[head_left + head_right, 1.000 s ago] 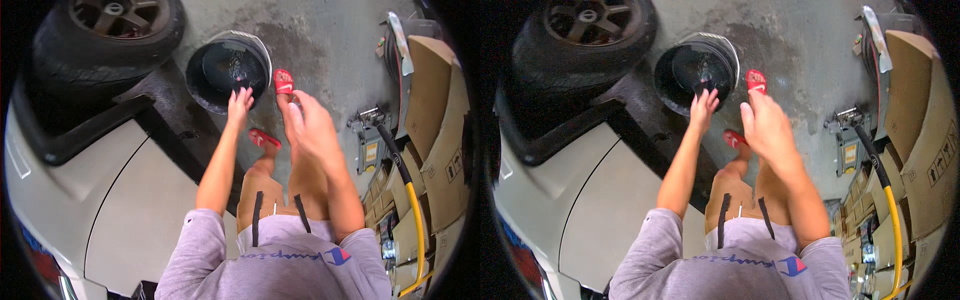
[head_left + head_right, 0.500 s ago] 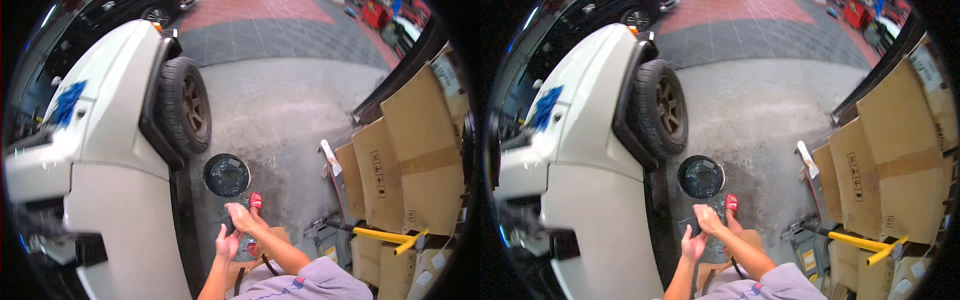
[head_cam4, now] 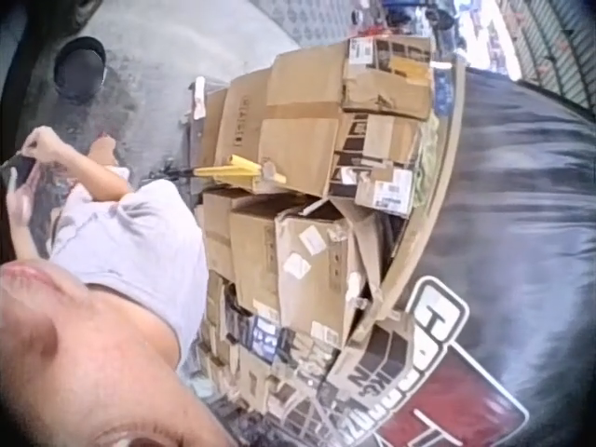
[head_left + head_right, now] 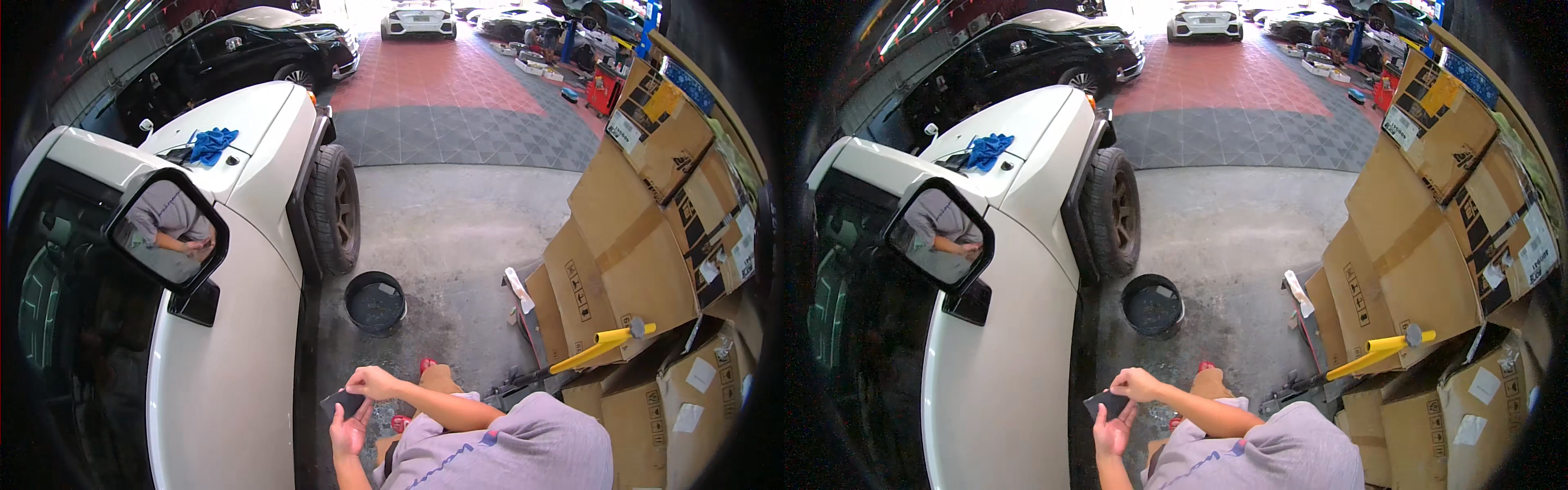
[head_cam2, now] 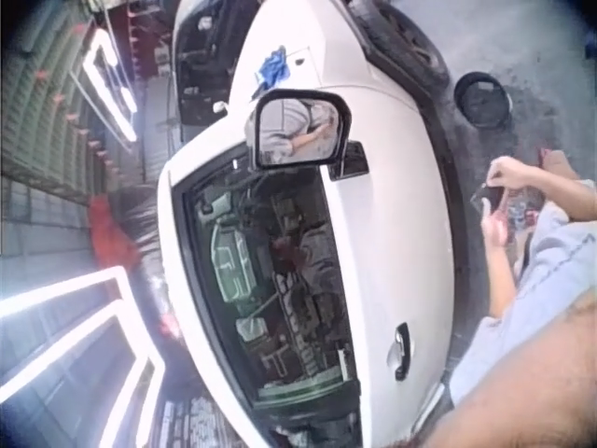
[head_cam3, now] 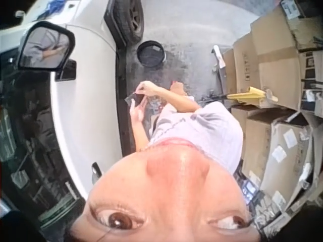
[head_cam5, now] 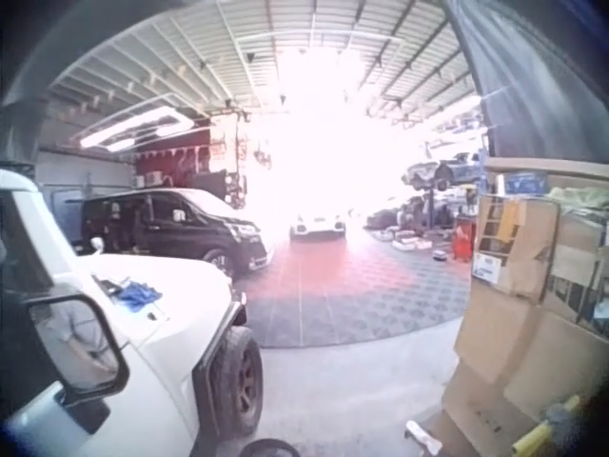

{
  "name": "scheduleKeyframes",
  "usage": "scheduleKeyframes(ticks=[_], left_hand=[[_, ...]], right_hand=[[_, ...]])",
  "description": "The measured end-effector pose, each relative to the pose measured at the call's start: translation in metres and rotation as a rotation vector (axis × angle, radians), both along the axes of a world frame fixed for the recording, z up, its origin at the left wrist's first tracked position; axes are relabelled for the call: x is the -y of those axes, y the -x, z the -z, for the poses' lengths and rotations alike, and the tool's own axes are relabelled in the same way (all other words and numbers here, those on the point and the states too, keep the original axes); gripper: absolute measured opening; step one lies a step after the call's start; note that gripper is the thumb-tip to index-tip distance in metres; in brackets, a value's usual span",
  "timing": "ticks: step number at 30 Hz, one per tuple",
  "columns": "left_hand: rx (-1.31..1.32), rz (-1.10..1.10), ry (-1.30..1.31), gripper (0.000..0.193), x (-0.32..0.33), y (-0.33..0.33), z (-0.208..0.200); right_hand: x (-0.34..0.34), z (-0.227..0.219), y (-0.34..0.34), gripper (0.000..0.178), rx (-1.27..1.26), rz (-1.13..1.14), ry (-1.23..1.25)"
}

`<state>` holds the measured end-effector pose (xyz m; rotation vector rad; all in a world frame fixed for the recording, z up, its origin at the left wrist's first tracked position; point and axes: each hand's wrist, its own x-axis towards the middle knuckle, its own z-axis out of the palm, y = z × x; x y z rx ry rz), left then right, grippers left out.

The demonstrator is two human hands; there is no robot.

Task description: Applying and smoothing a black vinyl wrap onto a car's side mirror housing using a squeegee and hands.

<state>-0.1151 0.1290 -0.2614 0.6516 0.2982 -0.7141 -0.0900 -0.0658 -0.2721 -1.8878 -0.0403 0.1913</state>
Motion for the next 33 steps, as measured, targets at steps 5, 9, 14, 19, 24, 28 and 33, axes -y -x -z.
scheduleKeyframes(ticks=[5, 9, 14, 19, 24, 28, 33], left_hand=[[0.244, 0.16, -0.213, 0.052, 0.021, -0.004, -0.048], [0.263, 0.183, -0.234, 0.056, 0.042, -0.03, -0.051], [0.225, 0.309, -0.469, 0.053, 0.092, -0.046, -0.073], [0.187, 0.418, -0.525, 0.048, 0.116, -0.053, -0.081], [0.217, 0.425, -0.456, 0.05, 0.141, -0.051, -0.098], [0.249, 0.301, -0.457, 0.053, 0.156, -0.039, -0.088], [0.241, 0.297, -0.583, 0.049, 0.171, -0.047, -0.036]], right_hand=[[0.031, -0.017, 0.0, 0.03, 0.026, -0.02, -0.144], [0.061, -0.017, -0.006, 0.036, -0.106, -0.084, -0.371], [0.088, -0.035, 0.003, 0.034, -0.06, 0.072, -0.187], [0.125, -0.027, 0.011, 0.027, -0.035, 0.061, -0.254], [0.151, -0.053, 0.012, 0.02, -0.039, 0.143, -0.126], [0.165, -0.063, 0.011, 0.018, 0.059, 0.131, 0.022], [0.166, -0.012, -0.004, 0.025, -0.044, 0.073, 0.08]])
